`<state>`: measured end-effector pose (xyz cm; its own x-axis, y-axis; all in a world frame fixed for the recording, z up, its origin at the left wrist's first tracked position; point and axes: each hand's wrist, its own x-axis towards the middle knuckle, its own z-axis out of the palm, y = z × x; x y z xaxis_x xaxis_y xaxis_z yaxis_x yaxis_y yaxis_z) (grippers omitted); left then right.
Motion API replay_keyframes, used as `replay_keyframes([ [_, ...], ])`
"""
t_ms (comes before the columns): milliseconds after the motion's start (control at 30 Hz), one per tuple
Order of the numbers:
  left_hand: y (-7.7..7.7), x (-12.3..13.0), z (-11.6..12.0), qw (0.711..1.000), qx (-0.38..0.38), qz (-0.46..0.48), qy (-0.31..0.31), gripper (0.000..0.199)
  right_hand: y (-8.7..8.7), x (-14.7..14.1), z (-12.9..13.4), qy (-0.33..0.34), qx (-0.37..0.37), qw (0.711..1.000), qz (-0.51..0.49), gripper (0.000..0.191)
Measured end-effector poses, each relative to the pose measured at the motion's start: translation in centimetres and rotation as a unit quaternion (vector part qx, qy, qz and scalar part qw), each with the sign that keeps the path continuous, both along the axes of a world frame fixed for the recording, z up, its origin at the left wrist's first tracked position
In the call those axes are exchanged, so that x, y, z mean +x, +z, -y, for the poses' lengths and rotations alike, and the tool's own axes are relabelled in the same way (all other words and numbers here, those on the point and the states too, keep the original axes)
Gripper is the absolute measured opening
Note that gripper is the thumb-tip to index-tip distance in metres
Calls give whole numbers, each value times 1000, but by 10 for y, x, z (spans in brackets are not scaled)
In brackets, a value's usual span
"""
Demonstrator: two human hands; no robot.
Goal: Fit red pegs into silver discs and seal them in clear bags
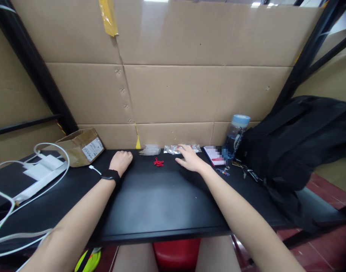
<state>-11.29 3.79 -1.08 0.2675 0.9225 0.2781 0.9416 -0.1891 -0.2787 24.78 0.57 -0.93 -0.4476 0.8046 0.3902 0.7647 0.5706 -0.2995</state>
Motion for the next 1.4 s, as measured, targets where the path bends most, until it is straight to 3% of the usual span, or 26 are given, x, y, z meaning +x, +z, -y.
replay_keyframes([
  [100,1,-16,11,1000,5,2,-28,32,4,2,0,12,16,1000,-21,42],
  [200,1,-16,28,985,37,155,-73,34,5,-3,1,59,41,994,-81,40],
  [267,1,5,39,932,13,346,-104,43,4,-11,4,121,28,983,-131,47],
  [333,3,39,45,858,-35,494,-136,46,2,-22,8,179,-3,969,-169,60],
  [433,5,95,48,773,-135,591,-186,47,2,-35,13,193,-16,962,-193,58],
  [500,6,118,48,755,-165,602,-201,46,6,-33,14,179,-15,968,-178,43],
  [567,7,121,46,779,-156,564,-224,39,12,-23,12,159,-21,977,-138,34],
  [667,5,85,41,886,-79,384,-249,33,20,6,5,74,-8,993,-86,37],
  [733,1,47,36,947,-46,241,-205,33,19,26,-3,17,-6,998,-57,37],
  [800,-5,12,33,976,-54,170,-122,33,12,39,-11,-4,-30,998,-46,30],
  [900,-14,-21,32,978,-66,164,-106,29,-3,45,-21,25,-97,994,-52,28],
  [1033,-16,-23,34,970,-68,180,-148,25,-17,38,-29,43,-115,992,-31,30],
  [1133,-13,1,35,943,-67,260,-197,21,-18,35,-31,20,-108,994,-24,27],
  [1267,-8,56,30,906,-36,340,-249,21,-14,38,-27,-7,-116,993,-5,23],
  [1400,-7,95,21,913,-27,322,-249,17,-7,43,-22,-15,-118,993,17,23],
])
